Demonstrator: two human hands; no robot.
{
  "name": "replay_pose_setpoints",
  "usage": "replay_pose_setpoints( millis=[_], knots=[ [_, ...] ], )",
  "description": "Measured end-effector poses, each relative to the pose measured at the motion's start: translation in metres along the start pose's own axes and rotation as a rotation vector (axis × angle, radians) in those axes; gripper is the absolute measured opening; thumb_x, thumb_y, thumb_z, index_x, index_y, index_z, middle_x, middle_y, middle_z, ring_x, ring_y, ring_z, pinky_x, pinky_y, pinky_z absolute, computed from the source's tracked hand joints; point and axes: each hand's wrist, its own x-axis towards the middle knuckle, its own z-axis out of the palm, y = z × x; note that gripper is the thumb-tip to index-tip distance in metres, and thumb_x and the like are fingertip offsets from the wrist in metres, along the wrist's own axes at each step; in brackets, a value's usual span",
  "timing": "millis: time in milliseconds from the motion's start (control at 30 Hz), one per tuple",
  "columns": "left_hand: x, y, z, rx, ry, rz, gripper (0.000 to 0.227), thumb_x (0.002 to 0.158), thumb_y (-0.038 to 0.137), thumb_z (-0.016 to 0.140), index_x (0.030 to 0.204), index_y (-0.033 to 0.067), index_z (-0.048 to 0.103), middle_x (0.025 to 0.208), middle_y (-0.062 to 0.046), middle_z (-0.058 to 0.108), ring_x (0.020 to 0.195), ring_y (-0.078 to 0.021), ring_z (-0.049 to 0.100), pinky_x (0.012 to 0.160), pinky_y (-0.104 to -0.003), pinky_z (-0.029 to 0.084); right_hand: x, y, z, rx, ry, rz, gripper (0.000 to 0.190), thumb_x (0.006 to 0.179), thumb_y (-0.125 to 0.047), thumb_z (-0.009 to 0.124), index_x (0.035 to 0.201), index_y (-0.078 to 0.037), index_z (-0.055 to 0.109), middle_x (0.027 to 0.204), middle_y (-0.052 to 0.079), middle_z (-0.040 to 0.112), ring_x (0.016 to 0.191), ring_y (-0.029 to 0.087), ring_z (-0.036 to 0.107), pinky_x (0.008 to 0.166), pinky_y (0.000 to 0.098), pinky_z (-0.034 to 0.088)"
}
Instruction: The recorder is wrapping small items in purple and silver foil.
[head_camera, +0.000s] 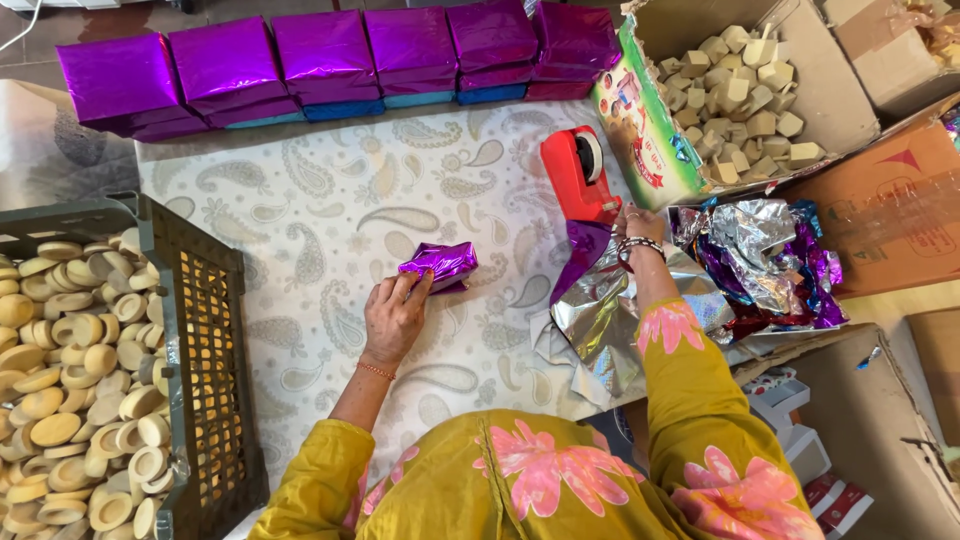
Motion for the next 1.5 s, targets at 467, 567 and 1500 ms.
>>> replay_pose_setpoints(
  millis=[467,567,1500],
  knots=[
    [0.003,0.008,0.008,0.098,0.038,-0.030,0.033,0.085,0.007,0.075,0.117,0.0111,0.077,0.105,-0.004,0.066,0.092,-0.0214,0.062,0.077,-0.036,0.051,-0.021,-0.012,0.008,-0.090,-0.063,0.130,0.014,0.090,-0.021,0.078,0.097,-0.010,0.072,0.082,0.001,0.073,0.066,0.013,0.068,0.055,0.0302,0.056],
    [0.002,0.006,0.010,0.107,0.030,-0.027,0.033,0.084,0.008,0.075,0.117,0.0111,0.077,0.106,-0.004,0.066,0.091,-0.0210,0.061,0.077,-0.035,0.051,0.001,0.009,0.000,-0.060,-0.074,0.117,0.013,0.090,-0.018,0.079,0.097,-0.009,0.073,0.082,0.001,0.071,0.065,0.012,0.065,0.054,0.0303,0.053],
    [-0.004,0.009,0.013,0.079,0.027,-0.044,0.039,0.084,0.008,0.070,0.123,0.0096,0.072,0.110,-0.005,0.065,0.096,-0.0232,0.060,0.082,-0.038,0.049,-0.214,-0.065,0.101,0.009,-0.509,-0.047,0.022,0.093,-0.023,0.074,0.102,-0.003,0.071,0.083,0.002,0.070,0.069,0.009,0.065,0.059,0.0239,0.055]
  ],
)
